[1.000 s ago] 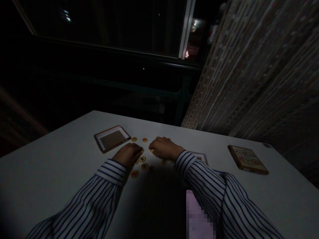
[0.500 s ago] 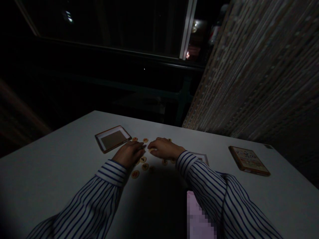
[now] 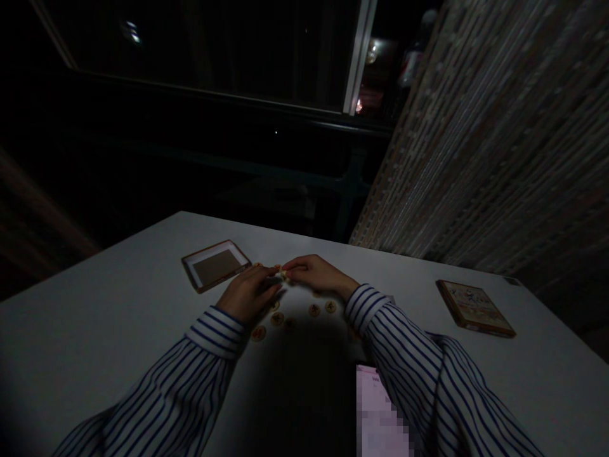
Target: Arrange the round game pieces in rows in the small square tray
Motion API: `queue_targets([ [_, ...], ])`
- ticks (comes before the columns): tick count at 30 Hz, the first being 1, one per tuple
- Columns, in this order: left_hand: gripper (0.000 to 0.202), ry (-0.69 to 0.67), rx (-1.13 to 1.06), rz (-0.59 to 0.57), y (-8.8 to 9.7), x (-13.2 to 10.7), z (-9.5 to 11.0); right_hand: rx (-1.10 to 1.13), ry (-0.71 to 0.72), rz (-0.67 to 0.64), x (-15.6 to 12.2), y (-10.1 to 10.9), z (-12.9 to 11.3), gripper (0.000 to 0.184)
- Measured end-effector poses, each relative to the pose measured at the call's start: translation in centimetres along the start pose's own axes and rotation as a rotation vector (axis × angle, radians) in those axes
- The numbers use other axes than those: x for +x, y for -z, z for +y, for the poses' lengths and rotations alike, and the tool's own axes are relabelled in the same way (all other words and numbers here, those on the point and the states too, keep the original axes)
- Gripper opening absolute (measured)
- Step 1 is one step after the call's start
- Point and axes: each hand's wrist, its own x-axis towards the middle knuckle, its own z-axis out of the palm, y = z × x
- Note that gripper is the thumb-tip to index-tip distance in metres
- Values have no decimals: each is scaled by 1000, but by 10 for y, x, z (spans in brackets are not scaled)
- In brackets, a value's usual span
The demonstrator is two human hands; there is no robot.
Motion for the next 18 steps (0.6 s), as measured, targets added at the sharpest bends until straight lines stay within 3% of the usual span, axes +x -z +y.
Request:
queue_targets([
  [9, 27, -15, -36, 58, 3, 1, 8, 167, -15, 24, 0, -4, -3, 19],
  [18, 28, -25, -52, 83, 3, 0, 11, 179, -23, 23, -2, -5, -7, 17],
])
